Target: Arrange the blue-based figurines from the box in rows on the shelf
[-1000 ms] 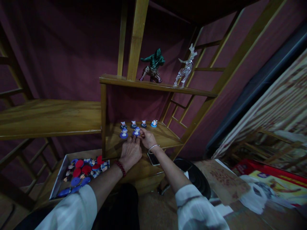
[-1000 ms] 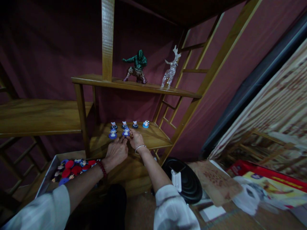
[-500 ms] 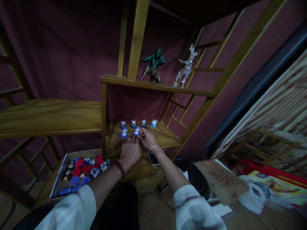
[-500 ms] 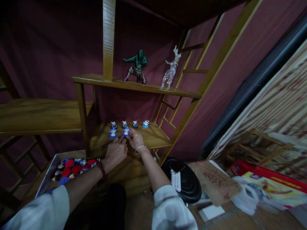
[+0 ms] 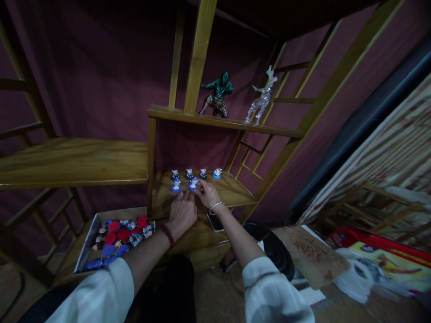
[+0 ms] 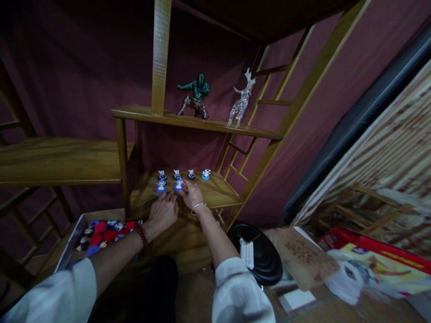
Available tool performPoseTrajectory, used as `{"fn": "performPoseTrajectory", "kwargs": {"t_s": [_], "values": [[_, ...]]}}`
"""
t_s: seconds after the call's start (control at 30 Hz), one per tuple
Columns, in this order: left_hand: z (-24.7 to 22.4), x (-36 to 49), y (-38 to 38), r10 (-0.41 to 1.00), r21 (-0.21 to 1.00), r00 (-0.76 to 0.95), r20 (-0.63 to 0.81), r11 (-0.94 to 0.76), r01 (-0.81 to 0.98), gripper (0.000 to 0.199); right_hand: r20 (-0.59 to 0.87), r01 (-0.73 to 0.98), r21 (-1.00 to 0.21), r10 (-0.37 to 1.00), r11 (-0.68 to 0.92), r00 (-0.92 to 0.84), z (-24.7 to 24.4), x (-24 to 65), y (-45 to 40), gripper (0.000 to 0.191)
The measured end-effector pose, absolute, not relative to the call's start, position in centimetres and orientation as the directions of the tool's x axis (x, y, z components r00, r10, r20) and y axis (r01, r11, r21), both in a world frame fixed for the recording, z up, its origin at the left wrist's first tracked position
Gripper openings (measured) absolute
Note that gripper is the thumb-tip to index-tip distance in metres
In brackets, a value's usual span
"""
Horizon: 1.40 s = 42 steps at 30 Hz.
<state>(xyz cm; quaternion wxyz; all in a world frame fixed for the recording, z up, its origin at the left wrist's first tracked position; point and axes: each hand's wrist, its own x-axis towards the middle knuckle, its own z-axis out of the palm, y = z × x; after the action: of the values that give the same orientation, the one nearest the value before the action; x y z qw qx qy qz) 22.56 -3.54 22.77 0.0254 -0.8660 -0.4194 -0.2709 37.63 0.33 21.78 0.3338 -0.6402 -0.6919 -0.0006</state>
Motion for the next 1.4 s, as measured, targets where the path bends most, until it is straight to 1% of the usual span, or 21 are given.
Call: {"fn": "performPoseTrajectory", "kwargs": {"t_s": [0.2,0.4,0.53,0.67,0.8,1.03,1.23,1.4], "values": [[22.9,22.5,-3.4,0.748,0.226,0.489,0.448,-0.624,0.748,0.026,0.446,0.895,-0.411,0.895,0.171,0.033,22.1,37.4,0.2,0.042],[23.5,22.5,-3.4,0.769,0.245,0.502,0.396,-0.616,0.749,0.026,0.452,0.911,-0.373,0.892,0.179,0.010,22.2,37.4,0.1,0.040],[23.5,22.4,-3.3,0.751,0.254,0.521,0.404,-0.640,0.725,0.026,0.460,0.912,-0.360,0.888,0.195,-0.008,22.1,37.5,0.1,0.039],[23.2,22.5,-3.2,0.776,0.285,0.476,0.413,-0.607,0.742,0.025,0.458,0.914,-0.364,0.889,0.181,0.006,22.1,37.4,0.1,0.040],[23.4,22.6,-3.2,0.812,0.318,0.447,0.376,-0.566,0.760,0.028,0.461,0.912,-0.370,0.887,0.179,0.013,22.1,37.4,0.1,0.042],[24.2,22.9,-3.0,0.831,0.318,0.463,0.310,-0.549,0.773,0.033,0.468,0.902,-0.382,0.884,0.199,0.003,22.2,37.3,-0.1,0.043],[24.2,22.9,-3.0,0.815,0.322,0.464,0.348,-0.569,0.757,0.034,0.466,0.905,-0.374,0.885,0.202,-0.005,22.2,37.4,-0.1,0.044],[24.4,22.8,-3.1,0.832,0.326,0.449,0.327,-0.545,0.772,0.032,0.453,0.915,-0.359,0.891,0.184,-0.002,22.3,37.3,-0.1,0.042]]}}
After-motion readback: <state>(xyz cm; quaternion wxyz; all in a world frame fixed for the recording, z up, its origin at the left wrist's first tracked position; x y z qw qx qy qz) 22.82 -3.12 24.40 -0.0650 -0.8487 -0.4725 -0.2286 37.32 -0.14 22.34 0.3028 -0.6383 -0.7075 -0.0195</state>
